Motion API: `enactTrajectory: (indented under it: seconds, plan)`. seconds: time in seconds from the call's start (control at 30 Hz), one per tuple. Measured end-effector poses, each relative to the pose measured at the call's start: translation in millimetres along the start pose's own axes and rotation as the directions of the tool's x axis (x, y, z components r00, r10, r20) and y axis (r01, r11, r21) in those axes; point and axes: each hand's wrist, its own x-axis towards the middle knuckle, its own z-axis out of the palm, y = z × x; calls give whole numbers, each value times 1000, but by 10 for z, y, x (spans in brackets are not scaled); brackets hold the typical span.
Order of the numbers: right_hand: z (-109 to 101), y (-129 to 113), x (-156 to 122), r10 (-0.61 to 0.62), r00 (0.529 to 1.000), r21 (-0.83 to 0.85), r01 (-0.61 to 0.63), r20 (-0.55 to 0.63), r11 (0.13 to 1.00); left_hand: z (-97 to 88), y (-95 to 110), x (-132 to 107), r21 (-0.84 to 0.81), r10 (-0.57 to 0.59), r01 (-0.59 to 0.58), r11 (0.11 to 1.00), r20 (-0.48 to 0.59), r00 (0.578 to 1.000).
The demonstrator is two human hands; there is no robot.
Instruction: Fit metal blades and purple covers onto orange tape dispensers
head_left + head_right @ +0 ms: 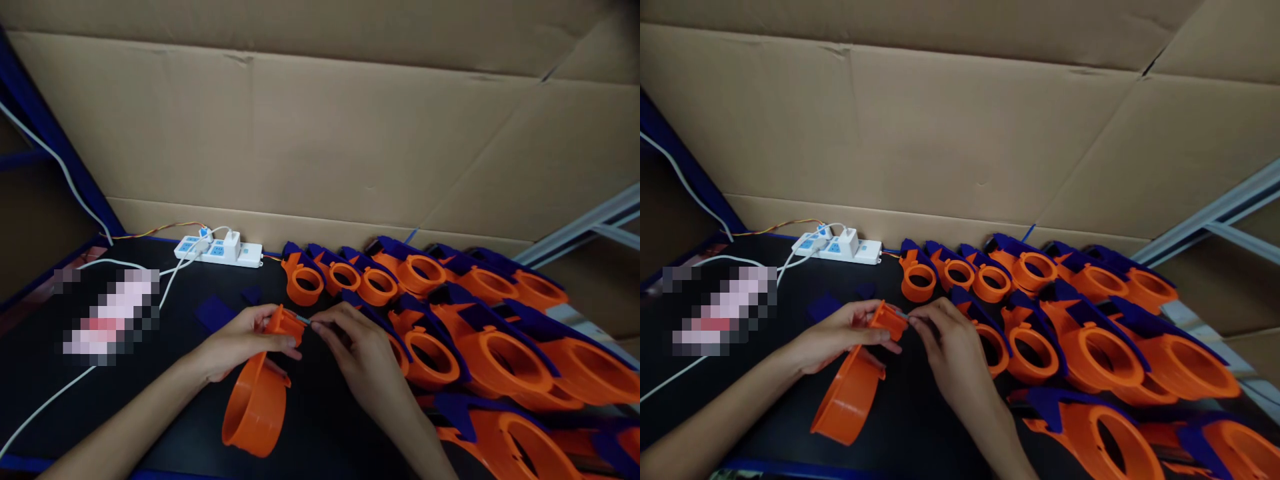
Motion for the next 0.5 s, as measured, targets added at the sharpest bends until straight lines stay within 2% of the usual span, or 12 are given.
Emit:
enactTrajectory:
  seconds: [0.1,0.23,0.33,0.5]
  plan:
    - [54,74,-20,22,1000,-6,-22,-6,1000,49,-5,-16,1,-27,27,1000,37,999]
    - [-24,82,-58,57,998,44,-55,-35,997,84,-10,-21,-17,-28,28,999,22,999]
    - [-66,66,-85,60,998,55,-61,21,997,85,1,-16,-32,-16,16,999,-1,1000]
    - [66,84,-121,54,998,20,-55,17,998,88,-7,-12,-10,-30,30,1000,14,999]
